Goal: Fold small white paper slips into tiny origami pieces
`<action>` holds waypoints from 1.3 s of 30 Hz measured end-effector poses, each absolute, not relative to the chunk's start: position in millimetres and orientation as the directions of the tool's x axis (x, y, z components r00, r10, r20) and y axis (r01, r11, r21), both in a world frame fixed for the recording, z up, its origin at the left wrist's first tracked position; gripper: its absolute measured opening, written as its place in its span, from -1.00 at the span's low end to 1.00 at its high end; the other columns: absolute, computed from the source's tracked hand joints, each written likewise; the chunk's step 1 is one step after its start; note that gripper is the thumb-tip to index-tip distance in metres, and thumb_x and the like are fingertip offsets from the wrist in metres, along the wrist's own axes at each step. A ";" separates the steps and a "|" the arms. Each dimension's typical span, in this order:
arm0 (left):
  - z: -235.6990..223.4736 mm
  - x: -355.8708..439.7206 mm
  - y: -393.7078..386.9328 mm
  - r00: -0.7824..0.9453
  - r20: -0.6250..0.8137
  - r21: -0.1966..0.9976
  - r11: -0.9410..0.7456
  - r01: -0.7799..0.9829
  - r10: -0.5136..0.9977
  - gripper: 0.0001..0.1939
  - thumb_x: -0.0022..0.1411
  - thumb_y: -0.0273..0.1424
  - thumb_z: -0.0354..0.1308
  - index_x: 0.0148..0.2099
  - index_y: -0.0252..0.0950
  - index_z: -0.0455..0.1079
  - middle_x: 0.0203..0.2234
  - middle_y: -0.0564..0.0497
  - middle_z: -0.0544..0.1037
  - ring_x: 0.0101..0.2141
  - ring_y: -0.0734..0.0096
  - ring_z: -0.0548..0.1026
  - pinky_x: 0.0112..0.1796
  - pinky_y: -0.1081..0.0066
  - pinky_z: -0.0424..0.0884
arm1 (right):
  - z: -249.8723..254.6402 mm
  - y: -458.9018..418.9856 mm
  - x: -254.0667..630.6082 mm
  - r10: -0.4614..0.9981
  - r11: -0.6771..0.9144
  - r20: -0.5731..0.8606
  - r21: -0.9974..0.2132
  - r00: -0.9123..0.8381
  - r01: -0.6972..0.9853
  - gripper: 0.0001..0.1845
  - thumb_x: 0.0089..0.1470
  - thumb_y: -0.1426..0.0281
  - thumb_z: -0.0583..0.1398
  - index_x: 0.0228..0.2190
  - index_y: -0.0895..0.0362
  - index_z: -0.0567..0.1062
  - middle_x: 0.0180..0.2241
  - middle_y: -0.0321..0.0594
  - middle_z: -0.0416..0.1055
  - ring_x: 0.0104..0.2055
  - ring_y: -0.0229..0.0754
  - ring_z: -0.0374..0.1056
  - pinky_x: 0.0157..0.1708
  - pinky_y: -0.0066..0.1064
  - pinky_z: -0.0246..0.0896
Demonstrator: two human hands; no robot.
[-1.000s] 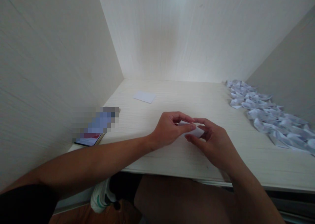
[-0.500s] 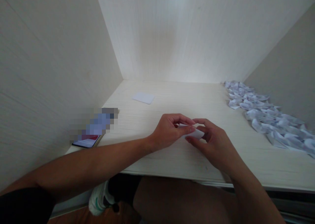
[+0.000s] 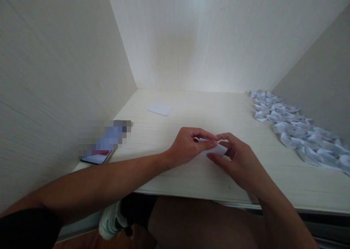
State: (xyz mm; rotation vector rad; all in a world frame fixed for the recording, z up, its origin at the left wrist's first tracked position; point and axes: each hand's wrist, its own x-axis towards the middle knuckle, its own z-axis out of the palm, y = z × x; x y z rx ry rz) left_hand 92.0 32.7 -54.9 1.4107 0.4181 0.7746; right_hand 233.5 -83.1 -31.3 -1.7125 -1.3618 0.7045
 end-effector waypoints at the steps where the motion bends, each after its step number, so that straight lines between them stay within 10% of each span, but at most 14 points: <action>1: -54.2 91.8 32.3 0.694 0.176 0.975 -0.029 -0.219 0.698 -0.79 0.00 -0.31 0.53 -0.31 -0.29 0.69 -0.37 -0.08 0.73 -0.38 0.36 0.62 -0.33 0.38 0.45 | -31.4 -83.2 233.8 0.964 -0.081 0.062 -0.858 0.259 0.507 -0.64 0.04 0.31 0.32 -0.12 0.06 0.43 -0.33 -0.20 0.65 -0.48 -0.15 0.38 -0.44 -0.30 0.26; 39: -57.3 93.1 34.3 0.689 0.225 0.968 -0.080 -0.237 0.689 -0.74 0.03 -0.22 0.53 -0.27 -0.27 0.71 -0.34 -0.11 0.75 -0.32 0.26 0.66 -0.31 0.36 0.50 | -31.5 -81.3 236.4 0.905 0.020 0.221 -0.877 0.365 0.480 -0.71 0.08 0.08 0.40 -0.34 0.02 0.58 -0.37 -0.17 0.61 -0.34 -0.07 0.51 -0.33 -0.24 0.44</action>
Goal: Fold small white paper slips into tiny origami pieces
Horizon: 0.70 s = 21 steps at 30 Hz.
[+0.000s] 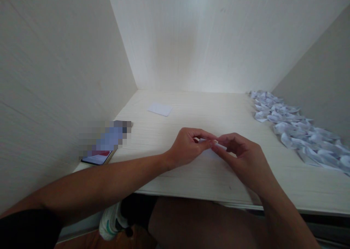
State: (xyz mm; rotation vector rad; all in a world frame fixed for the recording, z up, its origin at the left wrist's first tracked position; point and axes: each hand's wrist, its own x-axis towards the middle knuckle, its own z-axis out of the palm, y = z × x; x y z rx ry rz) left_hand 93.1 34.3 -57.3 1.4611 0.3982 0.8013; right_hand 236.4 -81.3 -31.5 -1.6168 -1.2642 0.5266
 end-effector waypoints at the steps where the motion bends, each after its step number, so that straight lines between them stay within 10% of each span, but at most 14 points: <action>1: -57.5 93.2 34.5 0.690 0.219 0.970 -0.076 -0.232 0.690 -0.73 0.03 -0.21 0.52 -0.26 -0.27 0.71 -0.33 -0.12 0.75 -0.32 0.26 0.66 -0.30 0.35 0.51 | -31.7 -81.2 236.6 0.902 0.022 0.227 -0.874 0.367 0.486 -0.73 0.09 0.10 0.40 -0.33 0.02 0.58 -0.37 -0.17 0.61 -0.35 -0.06 0.51 -0.33 -0.23 0.43; 21: -48.6 94.4 41.0 0.643 0.121 0.977 0.022 -0.210 0.756 -0.72 -0.17 -0.35 0.60 -0.36 -0.31 0.67 -0.49 -0.03 0.69 -0.47 0.42 0.57 -0.38 0.40 0.49 | -34.1 -84.6 250.3 0.870 0.003 0.250 -0.864 0.424 0.503 -0.78 0.04 0.22 0.42 -0.30 0.06 0.60 -0.33 -0.14 0.62 -0.31 -0.05 0.51 -0.24 -0.19 0.44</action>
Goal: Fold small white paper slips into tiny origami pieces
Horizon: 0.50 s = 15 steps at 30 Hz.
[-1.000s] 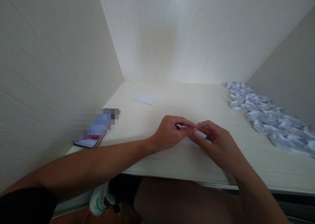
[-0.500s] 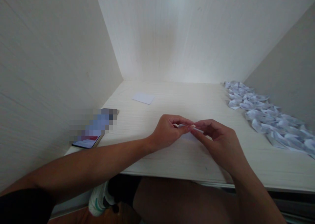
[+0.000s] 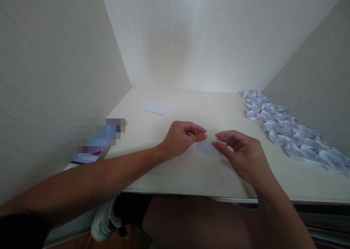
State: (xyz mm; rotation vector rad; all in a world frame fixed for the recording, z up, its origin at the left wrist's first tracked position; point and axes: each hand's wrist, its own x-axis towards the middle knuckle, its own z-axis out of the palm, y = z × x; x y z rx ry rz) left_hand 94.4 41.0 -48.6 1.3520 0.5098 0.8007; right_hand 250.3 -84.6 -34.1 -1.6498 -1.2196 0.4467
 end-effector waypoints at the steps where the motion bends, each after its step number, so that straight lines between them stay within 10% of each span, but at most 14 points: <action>1: -48.4 94.7 42.1 0.641 0.123 0.976 0.024 -0.217 0.757 -0.71 -0.18 -0.35 0.60 -0.36 -0.31 0.67 -0.48 -0.03 0.69 -0.46 0.41 0.58 -0.36 0.39 0.51 | -34.9 -84.3 251.7 0.872 0.010 0.247 -0.873 0.424 0.488 -0.77 0.02 0.21 0.42 -0.30 0.06 0.61 -0.33 -0.15 0.62 -0.31 -0.05 0.51 -0.25 -0.20 0.44; 9: -45.7 92.0 55.8 0.487 0.175 0.930 0.020 -0.368 0.856 -0.67 -0.06 -0.42 0.53 -0.18 -0.31 0.64 -0.44 0.04 0.67 -0.34 0.45 0.59 -0.18 0.38 0.52 | -41.1 -88.7 279.7 0.813 0.052 0.260 -0.924 0.521 0.379 -0.69 -0.09 0.24 0.49 -0.28 0.04 0.62 -0.36 -0.22 0.59 -0.31 -0.12 0.50 -0.26 -0.27 0.40; 15: -47.8 91.3 35.5 0.677 0.170 0.973 -0.014 -0.229 0.716 -0.62 0.01 -0.30 0.54 -0.12 -0.35 0.63 -0.18 -0.14 0.70 -0.21 0.31 0.62 -0.14 0.30 0.56 | -38.8 -84.4 261.7 0.860 0.106 0.258 -0.934 0.440 0.341 -0.73 -0.04 0.29 0.47 -0.29 0.08 0.61 -0.37 -0.23 0.58 -0.34 -0.18 0.47 -0.29 -0.31 0.36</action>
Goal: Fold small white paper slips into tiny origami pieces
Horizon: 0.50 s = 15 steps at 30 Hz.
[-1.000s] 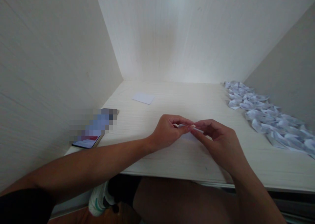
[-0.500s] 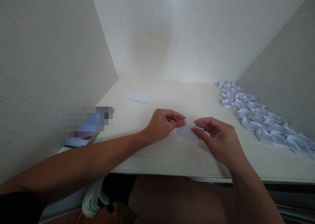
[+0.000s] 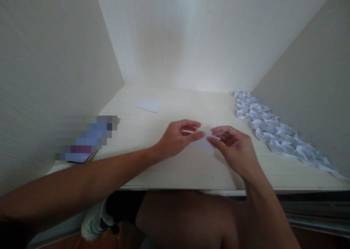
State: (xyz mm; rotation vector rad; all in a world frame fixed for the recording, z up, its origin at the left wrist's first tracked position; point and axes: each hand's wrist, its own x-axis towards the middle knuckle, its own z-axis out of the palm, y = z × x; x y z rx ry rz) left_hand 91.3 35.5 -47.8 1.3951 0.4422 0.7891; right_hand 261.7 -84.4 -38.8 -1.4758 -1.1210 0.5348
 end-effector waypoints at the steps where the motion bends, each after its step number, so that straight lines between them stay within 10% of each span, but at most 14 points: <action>1: -49.0 91.2 33.5 0.699 0.170 0.978 -0.032 -0.205 0.695 -0.67 0.06 -0.29 0.50 -0.16 -0.36 0.64 -0.20 -0.15 0.71 -0.23 0.31 0.63 -0.15 0.30 0.55 | -39.0 -83.1 256.7 0.867 0.117 0.264 -0.933 0.424 0.340 -0.74 -0.04 0.30 0.47 -0.28 0.08 0.60 -0.37 -0.23 0.58 -0.33 -0.18 0.47 -0.28 -0.31 0.37; 15: -54.4 90.8 33.4 0.710 0.168 0.986 -0.117 -0.121 0.683 -0.85 0.18 -0.33 0.36 -0.32 -0.34 0.61 -0.41 -0.05 0.69 -0.41 0.40 0.57 -0.33 0.40 0.45 | -41.3 -76.8 239.4 0.873 0.136 0.274 -0.931 0.403 0.338 -0.74 0.01 0.31 0.43 -0.25 0.09 0.58 -0.38 -0.23 0.60 -0.30 -0.15 0.54 -0.24 -0.28 0.42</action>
